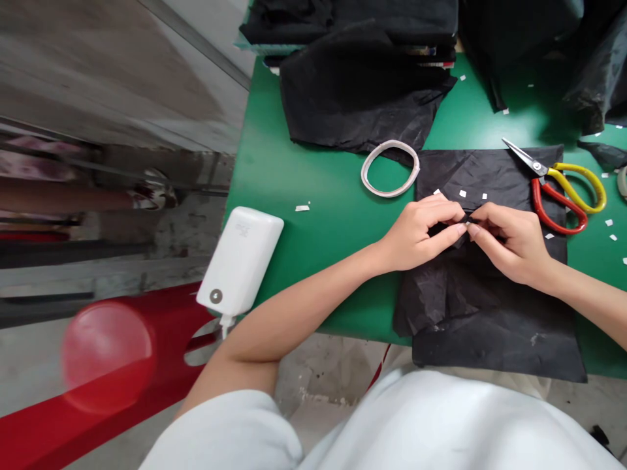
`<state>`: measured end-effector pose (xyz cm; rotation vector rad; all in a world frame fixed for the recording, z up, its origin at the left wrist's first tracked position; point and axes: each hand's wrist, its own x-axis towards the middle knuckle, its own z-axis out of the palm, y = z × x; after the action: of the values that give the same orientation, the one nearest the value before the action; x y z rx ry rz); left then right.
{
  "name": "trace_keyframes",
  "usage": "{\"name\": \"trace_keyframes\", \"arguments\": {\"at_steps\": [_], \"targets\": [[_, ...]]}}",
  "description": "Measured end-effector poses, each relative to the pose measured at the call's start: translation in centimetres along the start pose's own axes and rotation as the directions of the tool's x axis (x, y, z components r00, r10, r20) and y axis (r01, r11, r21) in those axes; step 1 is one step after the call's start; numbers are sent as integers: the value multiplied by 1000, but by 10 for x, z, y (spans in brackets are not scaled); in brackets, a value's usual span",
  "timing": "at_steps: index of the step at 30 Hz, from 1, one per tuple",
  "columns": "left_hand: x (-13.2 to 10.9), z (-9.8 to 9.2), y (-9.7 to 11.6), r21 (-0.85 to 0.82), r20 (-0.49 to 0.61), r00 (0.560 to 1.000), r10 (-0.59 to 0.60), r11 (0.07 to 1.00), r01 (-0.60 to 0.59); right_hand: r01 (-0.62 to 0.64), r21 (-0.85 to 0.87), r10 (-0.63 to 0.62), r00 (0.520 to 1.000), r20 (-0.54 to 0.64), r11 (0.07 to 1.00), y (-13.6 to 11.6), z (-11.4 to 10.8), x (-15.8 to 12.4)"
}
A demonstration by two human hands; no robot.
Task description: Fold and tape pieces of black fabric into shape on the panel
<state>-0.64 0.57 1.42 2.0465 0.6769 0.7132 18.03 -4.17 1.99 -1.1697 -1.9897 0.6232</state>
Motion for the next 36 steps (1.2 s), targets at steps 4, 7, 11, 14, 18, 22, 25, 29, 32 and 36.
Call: {"name": "trace_keyframes", "arguments": {"at_steps": [4, 7, 11, 14, 18, 22, 25, 29, 32, 36], "targets": [[0, 1, 1, -19, -13, 1000, 12, 1000, -13, -8, -2, 8, 1000, 13, 1000, -1, -1, 1], [0, 2, 1, -16, -19, 1000, 10, 1000, -10, -57, 37, 55, 998, 43, 998, -1, -2, 2], [0, 2, 2, -12, -22, 1000, -13, 1000, 13, -112, 75, 108, 992, 65, 991, -1, -2, 4], [0, 2, 3, -21, -22, 999, -29, 999, 29, -136, 80, 134, 991, 25, 987, -1, 1, 1], [0, 2, 4, -18, -20, 999, -49, 999, 48, -47, -40, 43, 994, -102, 998, -1, 4, -5], [1, 1, 4, -25, -13, 998, -60, 998, 60, 92, -239, -104, 994, -38, 967, -2, 6, -9], [1, 1, 4, -23, -1, 997, -75, 997, 74, 97, -291, -101, 995, 0, 952, -4, 6, -8], [1, 0, 3, -5, 24, 996, -89, 996, 90, 76, -323, -70, 997, 32, 943, -5, 7, -7], [1, -1, 3, 12, 56, 996, -74, 997, 73, 87, -337, -74, 996, 50, 937, -4, 7, -7], [1, -2, 1, 28, 79, 996, -42, 999, 40, 96, -327, -78, 995, 66, 940, -2, 7, -6]]}}
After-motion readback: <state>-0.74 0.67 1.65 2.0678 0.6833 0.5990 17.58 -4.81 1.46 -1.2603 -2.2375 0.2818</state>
